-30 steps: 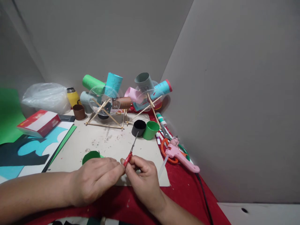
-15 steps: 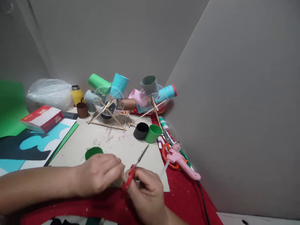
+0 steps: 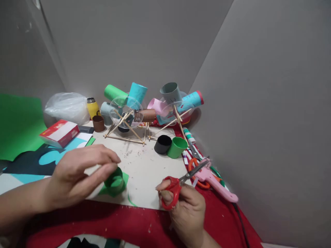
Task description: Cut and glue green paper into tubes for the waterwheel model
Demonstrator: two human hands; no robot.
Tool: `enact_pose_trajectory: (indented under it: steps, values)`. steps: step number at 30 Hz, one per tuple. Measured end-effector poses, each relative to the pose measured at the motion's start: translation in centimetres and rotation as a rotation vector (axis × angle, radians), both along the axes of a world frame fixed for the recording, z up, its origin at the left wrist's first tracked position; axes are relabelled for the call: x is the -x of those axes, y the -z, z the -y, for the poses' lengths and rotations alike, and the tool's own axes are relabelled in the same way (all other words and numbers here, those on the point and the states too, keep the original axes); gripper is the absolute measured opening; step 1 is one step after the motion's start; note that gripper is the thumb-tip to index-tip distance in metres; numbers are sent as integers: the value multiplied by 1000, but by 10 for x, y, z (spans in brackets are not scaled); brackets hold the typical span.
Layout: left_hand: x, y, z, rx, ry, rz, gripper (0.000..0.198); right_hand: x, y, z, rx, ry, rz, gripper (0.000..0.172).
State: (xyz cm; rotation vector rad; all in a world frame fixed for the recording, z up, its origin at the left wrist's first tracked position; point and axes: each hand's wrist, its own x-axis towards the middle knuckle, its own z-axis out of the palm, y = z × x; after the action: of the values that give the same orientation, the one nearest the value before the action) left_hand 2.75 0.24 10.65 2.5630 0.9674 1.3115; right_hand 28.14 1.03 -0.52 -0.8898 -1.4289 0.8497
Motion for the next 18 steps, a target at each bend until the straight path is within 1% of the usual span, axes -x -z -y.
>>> enact_pose_trajectory:
  steps: [2,3,4,7,9,11,13,15,17,18]
  values:
    - [16,7,-5,64,-78,64,9,2,0,-3,18,-24,-1,33]
    - [24,13,-5,135,-102,61,8,3,-1,-4,24,-34,4,30]
    - [31,20,-4,215,-112,47,15,5,-2,-4,28,-41,23,28]
    - [46,46,3,417,-85,4,55,12,-7,-5,9,-85,104,29]
    - [47,64,8,505,-60,-9,78,17,-10,-5,-25,-123,161,33]
    - [44,80,10,558,-15,11,97,20,-12,-5,-62,-139,208,35]
    - [36,94,9,592,29,46,108,24,-15,-4,-60,-99,232,37]
    - [29,105,6,615,38,97,110,27,-17,-1,-11,-43,223,39]
    - [23,113,4,627,34,162,102,31,-20,1,38,-16,192,41]
    - [21,115,4,625,31,195,96,33,-21,2,56,-24,175,42]
